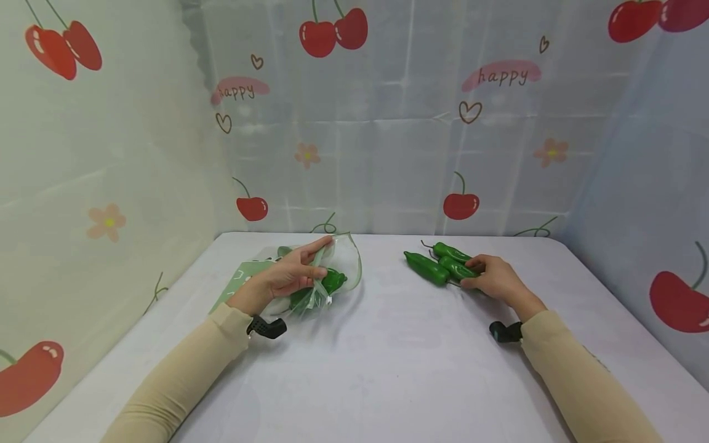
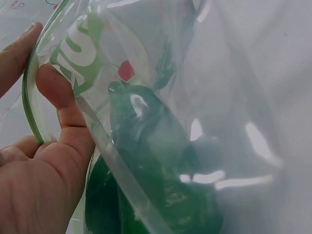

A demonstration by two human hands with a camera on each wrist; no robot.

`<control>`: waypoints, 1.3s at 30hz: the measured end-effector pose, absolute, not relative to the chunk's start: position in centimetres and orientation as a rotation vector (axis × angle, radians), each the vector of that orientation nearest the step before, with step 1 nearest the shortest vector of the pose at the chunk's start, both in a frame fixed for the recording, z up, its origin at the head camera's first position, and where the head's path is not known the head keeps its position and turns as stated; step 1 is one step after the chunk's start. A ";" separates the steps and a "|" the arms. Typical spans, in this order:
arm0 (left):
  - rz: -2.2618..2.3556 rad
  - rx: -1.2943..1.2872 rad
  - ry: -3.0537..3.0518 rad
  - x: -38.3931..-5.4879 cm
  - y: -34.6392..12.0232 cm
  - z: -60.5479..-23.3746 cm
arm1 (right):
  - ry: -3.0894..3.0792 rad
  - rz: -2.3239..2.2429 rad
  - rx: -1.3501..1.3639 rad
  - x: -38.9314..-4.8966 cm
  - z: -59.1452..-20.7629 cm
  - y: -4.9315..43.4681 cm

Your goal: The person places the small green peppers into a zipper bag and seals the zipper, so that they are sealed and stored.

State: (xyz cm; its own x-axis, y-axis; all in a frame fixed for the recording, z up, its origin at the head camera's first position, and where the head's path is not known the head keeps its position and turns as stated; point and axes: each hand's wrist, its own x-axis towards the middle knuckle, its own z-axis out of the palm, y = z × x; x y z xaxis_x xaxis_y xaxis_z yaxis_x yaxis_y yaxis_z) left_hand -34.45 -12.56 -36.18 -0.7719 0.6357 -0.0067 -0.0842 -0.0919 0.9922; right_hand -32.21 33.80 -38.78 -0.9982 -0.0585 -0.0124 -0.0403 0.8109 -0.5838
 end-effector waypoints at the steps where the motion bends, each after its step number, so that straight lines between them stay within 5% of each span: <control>1: 1.914 0.598 1.695 -34.5 -12.6 -36.2 | 2.960 -0.956 -0.080 -32.2 -38.7 33.8; 39: 1.903 0.560 1.731 -34.6 -12.4 -36.0 | 2.944 -1.068 -0.189 -31.9 -34.7 29.8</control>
